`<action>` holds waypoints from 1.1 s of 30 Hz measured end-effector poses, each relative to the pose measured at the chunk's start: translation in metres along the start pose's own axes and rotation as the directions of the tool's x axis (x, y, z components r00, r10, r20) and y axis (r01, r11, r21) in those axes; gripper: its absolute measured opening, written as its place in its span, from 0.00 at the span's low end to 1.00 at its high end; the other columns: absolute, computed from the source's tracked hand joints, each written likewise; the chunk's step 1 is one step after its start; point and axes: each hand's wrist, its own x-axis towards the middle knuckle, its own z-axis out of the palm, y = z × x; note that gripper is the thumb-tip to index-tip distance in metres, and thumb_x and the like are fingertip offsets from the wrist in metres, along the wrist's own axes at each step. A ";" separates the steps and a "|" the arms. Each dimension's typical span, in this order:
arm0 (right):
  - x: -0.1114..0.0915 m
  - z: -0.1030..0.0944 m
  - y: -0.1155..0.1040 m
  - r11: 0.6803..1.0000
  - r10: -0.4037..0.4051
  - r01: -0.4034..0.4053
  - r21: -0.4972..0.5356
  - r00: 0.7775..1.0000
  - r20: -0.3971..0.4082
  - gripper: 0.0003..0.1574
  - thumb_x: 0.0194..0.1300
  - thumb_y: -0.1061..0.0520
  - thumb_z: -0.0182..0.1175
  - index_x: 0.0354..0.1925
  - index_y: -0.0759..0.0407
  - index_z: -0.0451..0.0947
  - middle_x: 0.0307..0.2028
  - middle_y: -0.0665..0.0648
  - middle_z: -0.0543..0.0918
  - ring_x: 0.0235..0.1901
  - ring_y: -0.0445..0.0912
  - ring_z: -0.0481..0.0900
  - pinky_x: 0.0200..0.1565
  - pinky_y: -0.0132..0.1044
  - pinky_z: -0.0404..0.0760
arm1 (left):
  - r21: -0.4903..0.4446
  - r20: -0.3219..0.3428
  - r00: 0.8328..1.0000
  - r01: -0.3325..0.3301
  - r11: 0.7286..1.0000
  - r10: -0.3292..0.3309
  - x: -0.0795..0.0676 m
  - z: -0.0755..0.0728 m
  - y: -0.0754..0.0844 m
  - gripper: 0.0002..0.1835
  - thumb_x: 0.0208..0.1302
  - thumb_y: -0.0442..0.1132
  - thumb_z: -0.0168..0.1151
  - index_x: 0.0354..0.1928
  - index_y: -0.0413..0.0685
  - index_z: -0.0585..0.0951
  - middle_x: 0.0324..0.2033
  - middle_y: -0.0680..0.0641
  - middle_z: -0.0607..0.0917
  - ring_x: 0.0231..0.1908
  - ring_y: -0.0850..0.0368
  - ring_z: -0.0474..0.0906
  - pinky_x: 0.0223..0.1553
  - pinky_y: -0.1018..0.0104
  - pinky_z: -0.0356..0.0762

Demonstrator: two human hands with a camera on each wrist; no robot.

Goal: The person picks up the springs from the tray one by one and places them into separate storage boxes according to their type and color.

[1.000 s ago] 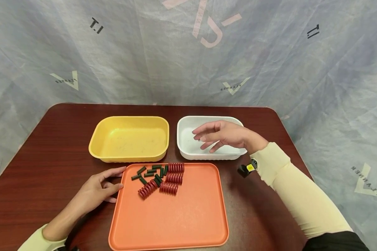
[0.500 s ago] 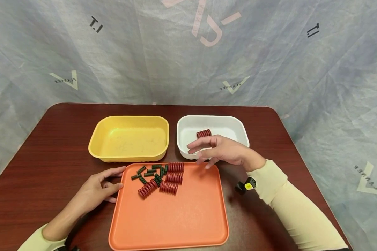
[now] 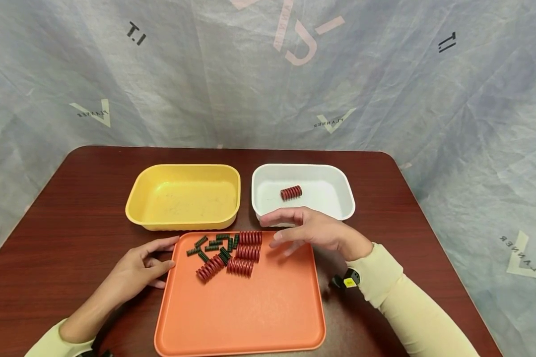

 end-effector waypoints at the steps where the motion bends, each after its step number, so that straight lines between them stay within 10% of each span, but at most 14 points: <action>1: 0.000 0.002 0.001 1.000 -0.003 0.003 0.016 1.000 0.006 0.33 0.73 0.65 0.63 0.72 0.66 0.69 0.73 0.68 0.67 0.56 0.73 0.78 0.47 0.62 0.86 | 0.001 0.000 1.000 0.000 1.000 0.000 0.000 0.000 0.000 0.30 0.69 0.29 0.66 0.73 0.42 0.72 0.67 0.34 0.74 0.33 0.51 0.86 0.28 0.55 0.89; 11: 0.002 0.020 0.020 0.993 -0.006 0.002 0.116 0.999 0.036 0.37 0.76 0.64 0.59 0.78 0.63 0.60 0.61 0.83 0.73 0.56 0.80 0.74 0.49 0.68 0.81 | 0.007 0.008 1.000 -0.027 1.000 0.026 0.000 0.000 0.000 0.30 0.70 0.28 0.65 0.73 0.40 0.71 0.66 0.33 0.75 0.34 0.52 0.86 0.29 0.56 0.89; 33: 0.012 0.028 0.040 0.995 0.010 -0.009 0.097 1.000 -0.003 0.33 0.76 0.66 0.56 0.75 0.67 0.62 0.68 0.71 0.68 0.57 0.69 0.79 0.45 0.63 0.86 | 0.013 0.011 1.000 -0.016 1.000 0.016 0.000 0.000 0.000 0.31 0.70 0.29 0.65 0.73 0.41 0.71 0.66 0.33 0.74 0.34 0.52 0.86 0.29 0.56 0.89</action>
